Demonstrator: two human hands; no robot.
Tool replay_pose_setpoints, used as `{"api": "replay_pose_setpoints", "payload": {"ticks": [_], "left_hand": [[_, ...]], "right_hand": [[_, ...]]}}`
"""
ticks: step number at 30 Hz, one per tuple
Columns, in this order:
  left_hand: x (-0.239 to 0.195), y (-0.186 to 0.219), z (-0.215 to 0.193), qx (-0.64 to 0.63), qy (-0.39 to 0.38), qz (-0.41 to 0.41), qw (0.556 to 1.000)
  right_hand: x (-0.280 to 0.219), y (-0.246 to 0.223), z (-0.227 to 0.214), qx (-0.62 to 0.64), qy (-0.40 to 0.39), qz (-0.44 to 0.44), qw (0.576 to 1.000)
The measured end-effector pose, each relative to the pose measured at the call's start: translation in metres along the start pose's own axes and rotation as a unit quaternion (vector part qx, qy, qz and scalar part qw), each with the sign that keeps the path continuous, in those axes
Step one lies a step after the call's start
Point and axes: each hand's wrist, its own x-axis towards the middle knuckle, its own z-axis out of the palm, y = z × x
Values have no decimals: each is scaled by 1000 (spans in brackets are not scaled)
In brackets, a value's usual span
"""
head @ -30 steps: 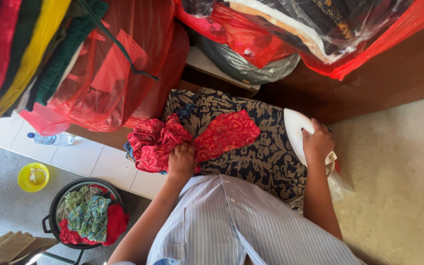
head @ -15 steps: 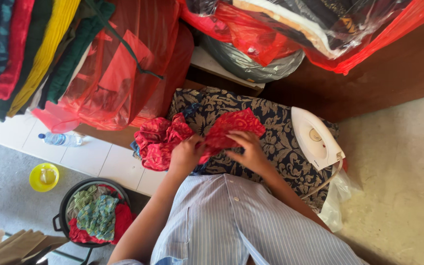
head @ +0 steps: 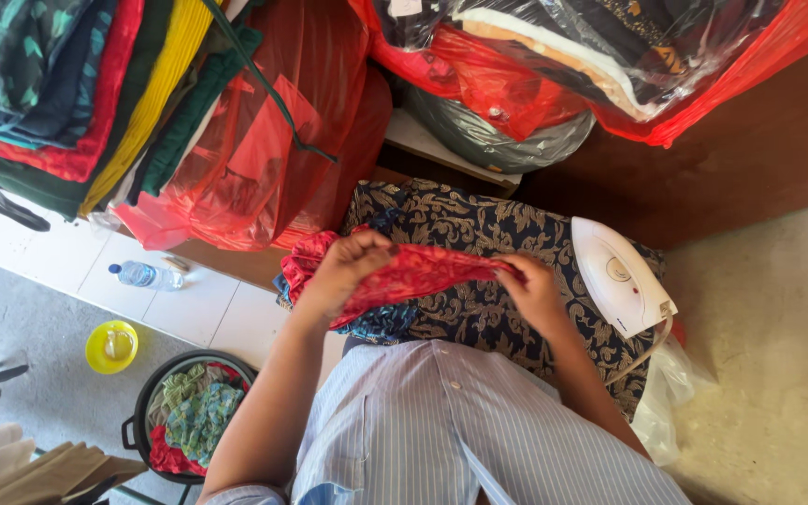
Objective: The person irons a red patterned cloth on a small ironing board, repeatedly smoothing and folding it while using a white iron. The person also briefly handles a white plastic bag and places the ironed cloth on a nearby stack.
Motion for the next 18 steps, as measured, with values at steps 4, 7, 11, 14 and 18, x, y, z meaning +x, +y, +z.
{"api": "replay_pose_setpoints", "payload": {"ticks": [4, 7, 11, 14, 18], "left_hand": [[-8, 6, -21, -205, -85, 57, 973], [3, -12, -30, -321, -79, 44, 943], [36, -78, -26, -291, 43, -9, 956], [33, -128, -16, -167, 66, -113, 977], [29, -164, 5, -81, -2, -198, 977]], "right_hand": [[-17, 0, -52, 52, -66, 171, 982], [-18, 1, -64, 174, -36, 134, 975], [-5, 21, -42, -122, 7, 145, 982], [-11, 48, -21, -213, 48, 35, 975], [-13, 79, -2, -239, 56, 65, 967]]}}
